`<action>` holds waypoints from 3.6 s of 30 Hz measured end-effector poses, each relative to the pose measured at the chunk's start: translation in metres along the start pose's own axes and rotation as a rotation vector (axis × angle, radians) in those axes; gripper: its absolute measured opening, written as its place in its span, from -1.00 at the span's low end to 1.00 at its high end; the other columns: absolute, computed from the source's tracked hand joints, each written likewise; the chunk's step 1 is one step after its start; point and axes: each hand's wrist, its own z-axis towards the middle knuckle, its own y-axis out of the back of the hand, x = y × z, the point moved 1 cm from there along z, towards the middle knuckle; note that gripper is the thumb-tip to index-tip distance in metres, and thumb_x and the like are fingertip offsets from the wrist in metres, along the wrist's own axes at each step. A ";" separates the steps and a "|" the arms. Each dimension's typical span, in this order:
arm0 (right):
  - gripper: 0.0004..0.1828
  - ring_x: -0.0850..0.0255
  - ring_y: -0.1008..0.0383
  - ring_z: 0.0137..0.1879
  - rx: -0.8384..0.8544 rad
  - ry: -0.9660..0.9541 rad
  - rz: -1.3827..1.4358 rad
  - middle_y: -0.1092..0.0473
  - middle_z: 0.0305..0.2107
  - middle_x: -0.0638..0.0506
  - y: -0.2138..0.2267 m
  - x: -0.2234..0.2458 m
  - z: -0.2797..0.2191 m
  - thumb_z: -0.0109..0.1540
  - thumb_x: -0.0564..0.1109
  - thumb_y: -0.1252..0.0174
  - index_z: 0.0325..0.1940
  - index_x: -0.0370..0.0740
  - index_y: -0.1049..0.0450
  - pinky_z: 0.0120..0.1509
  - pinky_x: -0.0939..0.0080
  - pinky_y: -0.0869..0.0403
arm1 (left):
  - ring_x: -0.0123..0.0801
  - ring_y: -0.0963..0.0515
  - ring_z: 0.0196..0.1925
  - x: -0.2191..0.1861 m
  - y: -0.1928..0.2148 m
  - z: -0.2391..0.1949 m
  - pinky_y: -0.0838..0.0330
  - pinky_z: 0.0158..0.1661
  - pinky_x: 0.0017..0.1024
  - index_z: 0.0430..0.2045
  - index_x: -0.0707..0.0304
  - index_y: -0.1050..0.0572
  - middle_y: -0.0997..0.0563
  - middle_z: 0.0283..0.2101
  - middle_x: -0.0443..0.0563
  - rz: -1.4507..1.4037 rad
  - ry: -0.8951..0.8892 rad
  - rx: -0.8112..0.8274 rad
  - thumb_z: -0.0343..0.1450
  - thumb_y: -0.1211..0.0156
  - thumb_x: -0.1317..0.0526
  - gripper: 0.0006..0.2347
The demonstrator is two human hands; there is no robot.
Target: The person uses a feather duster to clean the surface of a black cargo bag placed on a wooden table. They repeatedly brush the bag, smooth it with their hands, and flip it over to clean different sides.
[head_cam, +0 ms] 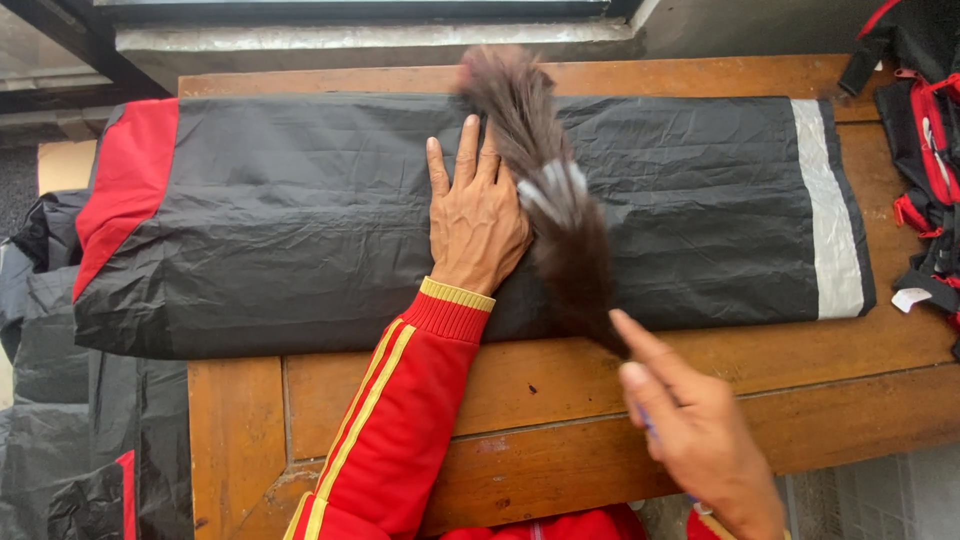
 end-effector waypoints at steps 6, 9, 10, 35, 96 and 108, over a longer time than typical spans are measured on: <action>-0.43 0.30 -0.11 -0.72 -0.351 -0.080 0.109 -0.22 -0.68 0.04 0.003 0.007 0.005 0.27 -0.04 0.11 0.41 0.07 -0.20 -0.60 0.31 -0.21 | -0.10 -0.13 0.39 0.000 -0.003 0.001 0.16 0.31 0.13 0.22 0.28 -0.28 -0.23 0.33 0.08 0.026 0.033 0.011 0.46 0.07 0.12 -0.58; -0.41 0.32 -0.27 -0.30 -0.202 -0.039 -0.013 -0.20 -0.23 0.05 -0.012 0.005 0.011 0.25 0.00 0.11 0.40 0.10 -0.16 -0.29 0.35 -0.24 | -0.10 -0.14 0.39 -0.001 -0.001 0.001 0.15 0.31 0.13 0.22 0.28 -0.28 -0.23 0.33 0.08 0.027 0.029 0.009 0.46 0.07 0.12 -0.58; -0.41 0.33 -0.48 0.08 -0.029 0.046 -0.143 -0.22 0.21 0.04 -0.018 0.004 0.013 0.21 0.05 0.10 0.36 0.11 -0.17 0.01 0.42 -0.29 | -0.11 -0.14 0.39 -0.002 0.000 0.001 0.14 0.30 0.13 0.21 0.28 -0.29 -0.24 0.33 0.07 0.023 0.031 0.008 0.46 0.08 0.12 -0.58; -0.35 0.14 -0.32 -0.53 -0.392 -0.068 -0.205 -0.37 -0.67 0.03 -0.006 0.017 0.016 0.27 -0.04 0.13 0.50 0.09 -0.13 -0.17 0.14 -0.30 | -0.06 -0.24 0.33 0.092 0.034 -0.010 0.01 0.25 0.07 0.14 0.16 -0.38 -0.32 0.27 0.16 0.010 -0.055 0.024 0.46 0.01 0.07 -0.62; -0.31 -0.26 -0.48 -0.34 0.074 0.207 -0.795 -0.52 -0.53 0.00 -0.102 0.082 0.029 0.22 0.15 0.18 0.46 0.29 0.07 -0.31 -0.27 -0.38 | -0.11 -0.21 0.44 0.075 0.053 -0.018 -0.09 0.42 -0.25 0.12 0.18 -0.33 -0.33 0.28 0.12 -0.996 0.248 -0.243 0.49 -0.01 0.16 -0.70; -0.72 0.03 -0.37 -0.24 -0.358 0.789 -0.747 -0.27 -0.33 0.04 -0.090 0.091 0.076 0.16 -0.07 -0.07 -0.05 -0.02 -0.47 -0.25 0.02 -0.39 | -0.03 -0.16 0.40 0.060 0.033 -0.025 -0.18 0.28 0.01 0.05 0.16 -0.40 -0.29 0.27 0.13 -0.359 -0.022 -0.115 0.48 0.04 0.07 -0.69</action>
